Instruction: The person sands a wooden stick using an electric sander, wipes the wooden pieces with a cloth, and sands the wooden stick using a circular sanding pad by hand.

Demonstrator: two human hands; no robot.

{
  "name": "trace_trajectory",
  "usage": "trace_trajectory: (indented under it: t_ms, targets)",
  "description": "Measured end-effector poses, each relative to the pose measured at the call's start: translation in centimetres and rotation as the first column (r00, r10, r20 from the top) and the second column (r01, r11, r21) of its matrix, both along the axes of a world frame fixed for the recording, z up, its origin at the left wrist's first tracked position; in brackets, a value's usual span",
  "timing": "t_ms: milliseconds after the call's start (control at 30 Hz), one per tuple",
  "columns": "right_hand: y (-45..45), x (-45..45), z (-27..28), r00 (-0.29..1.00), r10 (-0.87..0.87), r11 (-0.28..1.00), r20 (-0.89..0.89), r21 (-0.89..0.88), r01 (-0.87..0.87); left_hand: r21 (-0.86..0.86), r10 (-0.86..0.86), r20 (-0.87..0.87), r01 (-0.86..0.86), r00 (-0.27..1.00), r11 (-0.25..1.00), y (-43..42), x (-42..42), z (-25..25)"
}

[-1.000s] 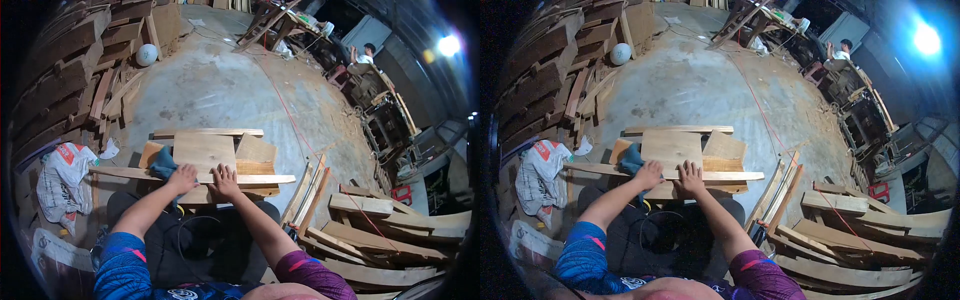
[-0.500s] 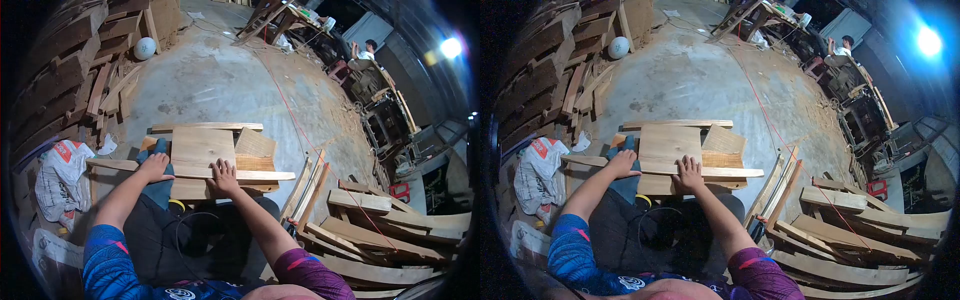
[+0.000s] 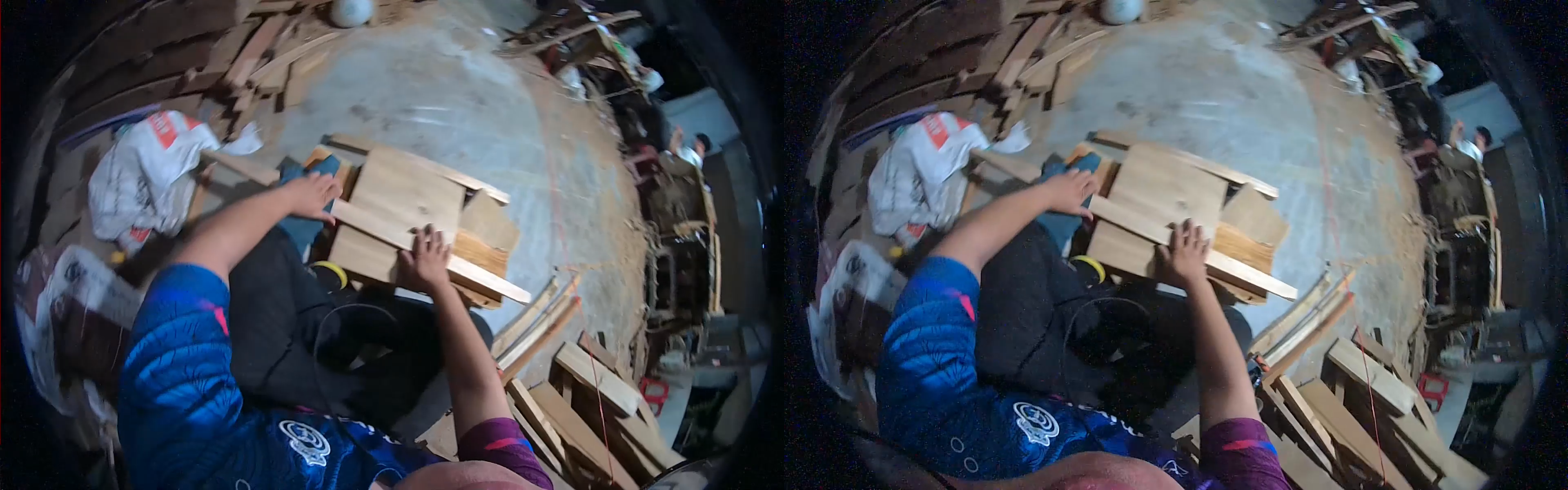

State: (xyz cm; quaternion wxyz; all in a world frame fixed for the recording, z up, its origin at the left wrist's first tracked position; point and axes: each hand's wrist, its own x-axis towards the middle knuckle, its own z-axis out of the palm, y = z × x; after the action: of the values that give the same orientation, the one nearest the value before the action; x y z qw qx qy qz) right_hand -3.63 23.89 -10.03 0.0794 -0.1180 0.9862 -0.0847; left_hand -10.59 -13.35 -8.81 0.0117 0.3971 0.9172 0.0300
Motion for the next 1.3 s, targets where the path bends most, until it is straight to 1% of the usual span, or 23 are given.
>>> trace_trajectory:
  t_ms: [67,100,133,167,233,300,400,433,533,600,633,667,700,733,800,867,933,967,1033,1067,1167,1267,1300]
  targets:
    - [-0.4,0.5,1.0,0.999,0.012,1.000,-0.038,-0.019,-0.012,-0.010,0.013,0.068,-0.012,0.998,1.000,-4.8,-0.9,0.9]
    - [-0.3,0.5,0.8,0.999,0.026,1.000,-0.045,0.018,-0.025,-0.049,0.075,0.105,-0.070,0.992,0.996,-7.1,-0.8,2.3]
    - [-0.2,0.4,1.0,0.998,0.045,0.999,-0.039,0.018,-0.045,0.101,0.082,0.131,-0.095,0.988,0.990,-10.6,-1.5,0.8]
    - [-0.3,0.5,1.1,0.998,0.045,0.999,-0.043,-0.004,-0.045,0.104,0.157,0.097,-0.166,0.983,0.981,-13.7,-1.3,0.6]
    - [-0.4,0.6,1.6,0.997,0.062,0.998,-0.042,-0.024,-0.063,-0.085,0.367,0.100,-0.359,0.925,0.929,-18.3,-0.9,1.3]
    - [-0.7,0.6,2.0,0.999,0.051,0.999,0.013,0.002,-0.051,-0.103,0.396,0.065,-0.388,0.916,0.916,-19.4,-0.1,1.7]
    - [-0.5,0.3,1.2,0.999,0.053,0.997,0.014,0.052,-0.053,0.053,0.166,0.038,-0.168,0.985,0.984,-14.5,-0.3,0.3]
    - [-0.2,0.3,1.2,0.998,0.058,0.996,0.023,0.072,-0.059,-0.020,0.200,0.124,-0.199,0.972,0.980,-12.1,-0.3,0.5]
    - [-0.3,0.3,1.6,0.997,0.060,0.996,0.053,0.060,-0.063,-0.013,0.253,0.072,-0.252,0.965,0.968,-11.3,-0.1,0.0]
    - [-0.4,0.2,1.4,0.997,0.044,0.997,0.062,0.057,-0.048,0.048,0.201,0.030,-0.202,0.979,0.978,-12.9,0.1,-0.1]
    - [-0.4,0.1,1.4,0.997,0.031,0.998,0.065,0.045,-0.034,0.064,0.153,-0.021,-0.151,0.988,0.986,-14.8,-0.5,-1.4]
    - [-0.2,0.1,1.1,0.998,0.056,0.997,0.035,0.044,-0.058,0.152,0.147,-0.023,-0.142,0.989,0.978,-17.8,-1.1,-3.4]
    - [-0.1,0.0,1.0,0.997,0.078,0.996,0.018,0.036,-0.079,-0.060,0.435,0.188,-0.431,0.881,0.900,-22.0,-0.7,-0.1]
    - [0.2,0.0,0.6,0.997,0.082,0.996,0.001,0.037,-0.082,0.053,0.489,-0.072,-0.487,0.869,0.872,-25.9,1.1,-1.1]
    - [0.5,0.0,0.4,0.994,0.106,0.994,-0.020,0.020,-0.105,-0.033,0.741,0.041,-0.740,0.670,0.671,-30.4,5.2,-0.7]
    - [0.6,-0.1,0.1,0.991,0.126,0.991,-0.035,0.059,-0.124,0.124,0.807,0.049,-0.805,0.589,0.580,-32.6,10.5,-1.1]
    - [1.0,-0.2,-0.4,0.990,0.130,0.990,-0.060,0.062,-0.126,-0.029,0.909,0.139,-0.916,0.393,0.400,-33.7,15.2,-1.8]
    - [0.7,-0.1,0.0,0.992,0.117,0.991,-0.051,0.064,-0.114,-0.112,0.939,0.103,-0.934,0.328,0.339,-33.1,17.2,-1.4]
    - [0.8,-0.1,-0.2,0.991,0.111,0.993,-0.074,0.052,-0.108,-0.120,0.929,0.068,-0.922,0.363,0.369,-32.5,20.5,-1.7]
    - [0.8,-0.1,0.0,0.991,0.115,0.992,-0.070,0.051,-0.112,-0.144,0.940,0.053,-0.929,0.336,0.341,-32.8,21.0,-2.8]
    - [0.9,-0.3,-0.5,0.991,0.117,0.991,-0.067,0.076,-0.112,0.014,0.955,0.099,-0.960,0.279,0.279,-31.6,20.3,-4.2]
    - [0.4,-0.1,-0.1,0.994,0.099,0.993,-0.049,0.070,-0.095,0.053,0.996,0.083,-0.998,-0.024,-0.028,-29.2,16.5,-4.1]
    - [0.4,0.0,0.0,0.995,0.094,0.994,-0.045,0.062,-0.092,0.010,0.995,0.077,-0.998,-0.068,-0.069,-29.0,15.6,-4.1]
